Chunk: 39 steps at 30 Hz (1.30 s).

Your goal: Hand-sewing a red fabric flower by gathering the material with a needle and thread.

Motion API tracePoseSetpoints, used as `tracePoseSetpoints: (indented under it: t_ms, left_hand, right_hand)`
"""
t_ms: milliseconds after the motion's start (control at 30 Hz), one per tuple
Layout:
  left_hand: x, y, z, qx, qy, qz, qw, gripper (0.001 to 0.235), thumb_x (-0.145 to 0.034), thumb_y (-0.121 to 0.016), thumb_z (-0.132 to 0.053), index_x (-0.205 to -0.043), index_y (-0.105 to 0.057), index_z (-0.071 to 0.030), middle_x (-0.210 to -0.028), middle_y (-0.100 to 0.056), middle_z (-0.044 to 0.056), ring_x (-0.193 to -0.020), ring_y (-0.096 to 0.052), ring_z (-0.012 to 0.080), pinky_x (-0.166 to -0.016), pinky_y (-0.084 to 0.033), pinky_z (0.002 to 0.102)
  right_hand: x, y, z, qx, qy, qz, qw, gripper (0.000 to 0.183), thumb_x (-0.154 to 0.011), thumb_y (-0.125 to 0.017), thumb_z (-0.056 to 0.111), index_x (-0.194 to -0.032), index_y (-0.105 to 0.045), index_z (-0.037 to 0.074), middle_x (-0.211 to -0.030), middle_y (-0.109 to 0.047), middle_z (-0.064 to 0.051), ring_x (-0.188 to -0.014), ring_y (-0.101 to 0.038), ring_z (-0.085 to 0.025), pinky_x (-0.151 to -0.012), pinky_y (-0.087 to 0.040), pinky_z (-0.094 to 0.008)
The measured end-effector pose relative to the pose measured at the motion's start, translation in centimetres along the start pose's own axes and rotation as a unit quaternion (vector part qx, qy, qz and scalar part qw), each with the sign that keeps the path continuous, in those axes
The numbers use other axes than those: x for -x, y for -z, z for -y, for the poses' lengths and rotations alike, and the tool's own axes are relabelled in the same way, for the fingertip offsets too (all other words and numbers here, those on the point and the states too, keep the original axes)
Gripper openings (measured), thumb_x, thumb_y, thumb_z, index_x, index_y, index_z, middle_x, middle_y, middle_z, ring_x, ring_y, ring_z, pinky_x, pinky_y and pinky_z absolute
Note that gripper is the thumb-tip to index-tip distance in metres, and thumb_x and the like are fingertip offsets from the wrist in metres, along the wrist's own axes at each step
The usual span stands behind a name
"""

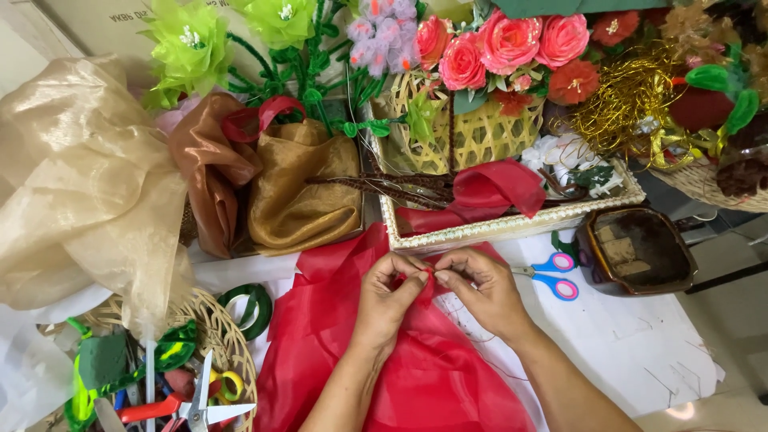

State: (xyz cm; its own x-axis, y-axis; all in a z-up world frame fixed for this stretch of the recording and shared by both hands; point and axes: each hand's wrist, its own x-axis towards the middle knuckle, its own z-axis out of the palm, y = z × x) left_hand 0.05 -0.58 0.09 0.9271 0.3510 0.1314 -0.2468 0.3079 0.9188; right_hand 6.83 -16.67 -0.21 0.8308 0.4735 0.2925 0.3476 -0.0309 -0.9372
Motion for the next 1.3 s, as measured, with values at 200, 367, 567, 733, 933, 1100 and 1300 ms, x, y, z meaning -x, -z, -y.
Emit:
tracePoseSetpoints:
  t_ms: [200, 367, 567, 733, 933, 1100, 1300]
  left_hand:
    - [0.0, -0.1, 0.1, -0.096, -0.051, 0.026, 0.994, 0.019, -0.084, -0.068, 0.006, -0.078, -0.063, -0.012, -0.087, -0.072, 0.004, -0.085, -0.068, 0.0145, -0.084, -0.055, 0.029]
    - [0.3, -0.3, -0.3, -0.223, -0.132, 0.041, 0.965, 0.018, -0.083, -0.069, 0.000, -0.076, -0.060, -0.014, -0.082, -0.069, 0.000, -0.079, -0.065, 0.0141, -0.075, -0.053, 0.028]
    - [0.4, -0.5, -0.3, -0.281, -0.159, 0.039, 0.946, 0.014, -0.081, -0.065, -0.002, -0.077, -0.057, -0.013, -0.082, -0.068, 0.001, -0.080, -0.066, 0.0173, -0.074, -0.053, 0.031]
    - [0.5, -0.2, 0.6, -0.317, -0.172, 0.049, 0.931, 0.016, -0.084, -0.067, -0.007, -0.078, -0.052, -0.012, -0.081, -0.065, 0.002, -0.075, -0.063, 0.0193, -0.068, -0.050, 0.033]
    - [-0.3, 0.6, 1.5, -0.242, -0.111, 0.032, 0.963, 0.017, -0.079, -0.067, 0.001, -0.075, -0.061, -0.015, -0.084, -0.074, 0.002, -0.083, -0.070, 0.0153, -0.080, -0.054, 0.029]
    - [-0.8, 1.2, 1.3, -0.147, -0.052, 0.014, 0.988, 0.019, -0.084, -0.069, 0.003, -0.076, -0.062, -0.013, -0.086, -0.075, 0.003, -0.085, -0.070, 0.0130, -0.082, -0.055, 0.027]
    - [-0.9, 1.2, 0.7, -0.150, -0.041, 0.000, 0.988, 0.018, -0.084, -0.070, 0.001, -0.075, -0.063, -0.013, -0.085, -0.075, 0.003, -0.083, -0.070, 0.0120, -0.078, -0.054, 0.026]
  right_hand:
    - [0.0, -0.3, 2.4, 0.071, 0.107, -0.002, 0.992, 0.012, -0.097, -0.064, 0.009, -0.107, -0.069, 0.005, -0.097, -0.066, -0.008, -0.085, -0.067, -0.016, -0.073, -0.061, -0.027]
    - [0.0, -0.7, 3.1, 0.178, 0.205, -0.005, 0.962, 0.009, -0.097, -0.065, 0.009, -0.098, -0.071, 0.002, -0.093, -0.063, -0.009, -0.088, -0.064, -0.021, -0.078, -0.054, -0.032]
    - [0.2, -0.6, 2.3, 0.220, 0.240, -0.039, 0.945, 0.009, -0.094, -0.070, 0.008, -0.100, -0.075, 0.003, -0.097, -0.060, -0.010, -0.089, -0.064, -0.021, -0.082, -0.055, -0.031]
    - [0.5, -0.7, 2.3, 0.203, 0.247, -0.035, 0.947, 0.008, -0.095, -0.068, 0.010, -0.095, -0.074, 0.005, -0.098, -0.061, -0.011, -0.089, -0.064, -0.021, -0.083, -0.053, -0.031]
    - [2.8, -0.2, 3.7, 0.016, 0.135, -0.033, 0.990, 0.012, -0.102, -0.053, 0.010, -0.099, -0.058, 0.000, -0.087, -0.068, -0.013, -0.070, -0.070, -0.015, -0.063, -0.065, -0.024]
    - [3.8, 4.5, 9.6, -0.116, 0.184, -0.040, 0.975, 0.004, -0.099, -0.056, 0.006, -0.098, -0.056, 0.010, -0.076, -0.058, -0.005, -0.063, -0.055, -0.011, -0.053, -0.048, -0.021]
    - [9.2, 14.7, 9.9, -0.217, 0.160, -0.099, 0.958, 0.018, -0.102, -0.059, 0.029, -0.088, -0.055, 0.019, -0.069, -0.048, 0.005, -0.055, -0.045, -0.006, -0.054, -0.046, -0.023]
